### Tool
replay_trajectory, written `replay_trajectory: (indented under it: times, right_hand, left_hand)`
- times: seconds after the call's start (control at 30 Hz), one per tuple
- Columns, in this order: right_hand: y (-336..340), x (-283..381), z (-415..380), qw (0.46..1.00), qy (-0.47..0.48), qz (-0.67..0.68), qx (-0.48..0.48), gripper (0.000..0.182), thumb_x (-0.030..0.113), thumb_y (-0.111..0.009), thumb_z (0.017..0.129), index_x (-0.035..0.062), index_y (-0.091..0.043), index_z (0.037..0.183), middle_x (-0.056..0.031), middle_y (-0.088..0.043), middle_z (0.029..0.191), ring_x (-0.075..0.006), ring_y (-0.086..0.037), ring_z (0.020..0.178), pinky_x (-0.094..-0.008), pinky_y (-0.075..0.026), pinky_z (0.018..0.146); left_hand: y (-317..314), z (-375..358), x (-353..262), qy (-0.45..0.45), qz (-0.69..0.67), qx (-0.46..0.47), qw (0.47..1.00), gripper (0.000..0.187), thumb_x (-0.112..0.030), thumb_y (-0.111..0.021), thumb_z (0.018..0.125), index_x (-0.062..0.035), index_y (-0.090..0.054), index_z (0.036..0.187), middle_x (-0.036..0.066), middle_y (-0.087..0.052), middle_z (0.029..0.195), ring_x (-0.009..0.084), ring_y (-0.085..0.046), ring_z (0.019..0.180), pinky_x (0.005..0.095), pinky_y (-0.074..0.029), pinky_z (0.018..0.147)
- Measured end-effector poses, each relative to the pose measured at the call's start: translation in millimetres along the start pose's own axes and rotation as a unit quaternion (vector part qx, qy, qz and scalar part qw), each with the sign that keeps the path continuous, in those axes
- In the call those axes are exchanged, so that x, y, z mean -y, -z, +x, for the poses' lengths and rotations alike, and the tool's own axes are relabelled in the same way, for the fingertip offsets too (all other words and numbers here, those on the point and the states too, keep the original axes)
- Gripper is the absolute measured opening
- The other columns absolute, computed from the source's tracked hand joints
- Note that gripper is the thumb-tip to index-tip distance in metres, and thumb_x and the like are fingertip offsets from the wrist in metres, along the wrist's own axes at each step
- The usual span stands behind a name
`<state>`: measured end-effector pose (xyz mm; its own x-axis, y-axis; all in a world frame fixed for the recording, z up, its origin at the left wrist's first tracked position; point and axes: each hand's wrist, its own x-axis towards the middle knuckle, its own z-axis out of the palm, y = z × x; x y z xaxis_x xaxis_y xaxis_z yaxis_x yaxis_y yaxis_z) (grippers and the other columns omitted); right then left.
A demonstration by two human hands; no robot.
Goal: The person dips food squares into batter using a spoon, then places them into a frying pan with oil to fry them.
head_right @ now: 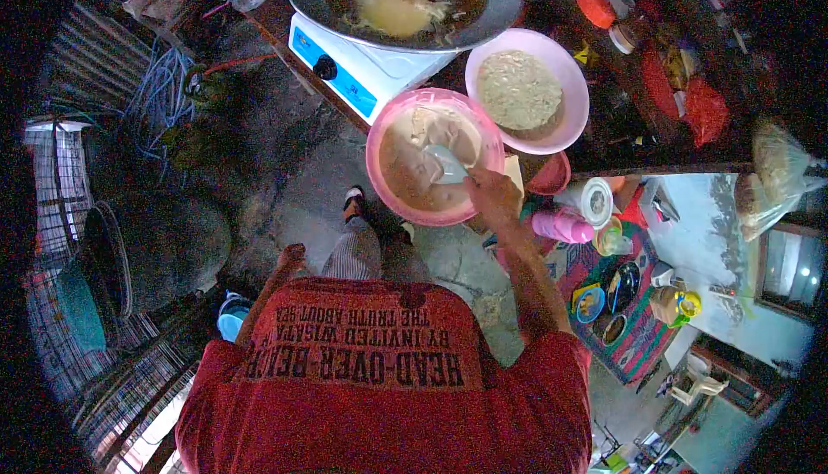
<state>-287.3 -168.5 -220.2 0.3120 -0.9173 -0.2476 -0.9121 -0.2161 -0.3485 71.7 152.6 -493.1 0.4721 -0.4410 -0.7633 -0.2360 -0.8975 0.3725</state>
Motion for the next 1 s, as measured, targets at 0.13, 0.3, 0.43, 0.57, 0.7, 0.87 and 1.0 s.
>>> replay_trajectory:
  times: [0.13, 0.3, 0.43, 0.57, 0.7, 0.87, 1.0]
  right_hand:
    - [-4.3, 18.7, 4.7, 1.000, 0.002, 0.000, 0.016, 0.031, 0.034, -0.053, 0.073, 0.0152, -0.060, 0.097, -0.0119, -0.061, 0.084, -0.0280, -0.059, 0.078, -0.0378, -0.045, 0.071]
    - [-6.0, 28.5, 5.4, 0.999, -0.023, 0.030, 0.022, 0.031, 0.035, -0.053, 0.074, 0.0152, -0.060, 0.096, -0.0125, -0.061, 0.081, -0.0284, -0.059, 0.077, -0.0373, -0.045, 0.070]
    - [-10.6, 26.6, 9.5, 0.999, -0.025, 0.013, 0.041, 0.033, 0.037, -0.056, 0.073, 0.0141, -0.061, 0.095, -0.0109, -0.061, 0.081, -0.0261, -0.059, 0.075, -0.0361, -0.046, 0.066]
    - [-13.2, 24.0, 10.6, 0.994, -0.034, 0.087, 0.054, 0.033, 0.036, -0.058, 0.072, 0.0125, -0.061, 0.095, -0.0113, -0.062, 0.080, -0.0242, -0.060, 0.074, -0.0338, -0.046, 0.067]
    - [-26.9, 7.6, 18.3, 0.992, 0.027, 0.114, 0.053, 0.032, 0.039, -0.056, 0.071, 0.0125, -0.062, 0.089, -0.0119, -0.061, 0.078, -0.0250, -0.059, 0.074, -0.0346, -0.045, 0.066]
    - [-25.2, -22.0, 26.8, 0.976, 0.038, 0.189, 0.104, 0.031, 0.033, -0.058, 0.072, 0.0075, -0.061, 0.090, -0.0111, -0.061, 0.078, -0.0226, -0.059, 0.073, -0.0309, -0.045, 0.068]
    - [0.4, -29.8, 19.4, 0.955, 0.026, 0.260, 0.138, 0.031, 0.028, -0.058, 0.075, 0.0022, -0.060, 0.092, -0.0087, -0.061, 0.079, -0.0162, -0.057, 0.071, -0.0277, -0.044, 0.068]
  left_hand:
    - [-13.0, 20.8, 22.3, 0.017, -0.084, 0.006, 0.996, 0.030, -0.033, -0.044, 0.078, -0.0169, -0.057, 0.100, 0.012, -0.058, 0.097, 0.0302, -0.055, 0.090, 0.0379, -0.043, 0.077]
    - [-4.6, 1.9, -4.7, 0.014, -0.022, 0.012, 1.000, 0.028, -0.031, -0.045, 0.078, -0.0159, -0.057, 0.097, 0.012, -0.058, 0.096, 0.0296, -0.055, 0.089, 0.0380, -0.044, 0.075]
    - [-5.4, 3.8, -7.8, 0.003, 0.020, -0.003, 1.000, 0.024, -0.026, -0.042, 0.078, -0.0138, -0.057, 0.092, 0.013, -0.058, 0.092, 0.0315, -0.056, 0.086, 0.0395, -0.045, 0.071]
    - [-8.6, 12.9, 5.1, -0.024, 0.038, -0.015, 0.999, 0.023, -0.020, -0.037, 0.079, -0.0119, -0.057, 0.087, 0.014, -0.058, 0.088, 0.0338, -0.056, 0.083, 0.0413, -0.046, 0.068]
    - [-7.4, 27.2, 13.2, -0.095, 0.193, 0.051, 0.975, 0.023, -0.021, -0.040, 0.078, -0.0119, -0.057, 0.090, 0.014, -0.057, 0.093, 0.0330, -0.055, 0.086, 0.0411, -0.046, 0.070]
    - [-11.7, 28.5, 28.3, -0.044, 0.074, -0.008, 0.996, 0.020, -0.021, -0.042, 0.077, -0.0098, -0.057, 0.085, 0.015, -0.057, 0.093, 0.0338, -0.055, 0.085, 0.0419, -0.046, 0.070]
    - [-10.0, 26.6, 34.7, -0.156, -0.026, -0.020, 0.987, 0.026, -0.026, -0.038, 0.079, -0.0081, -0.055, 0.082, 0.015, -0.057, 0.091, 0.0344, -0.055, 0.084, 0.0428, -0.045, 0.071]
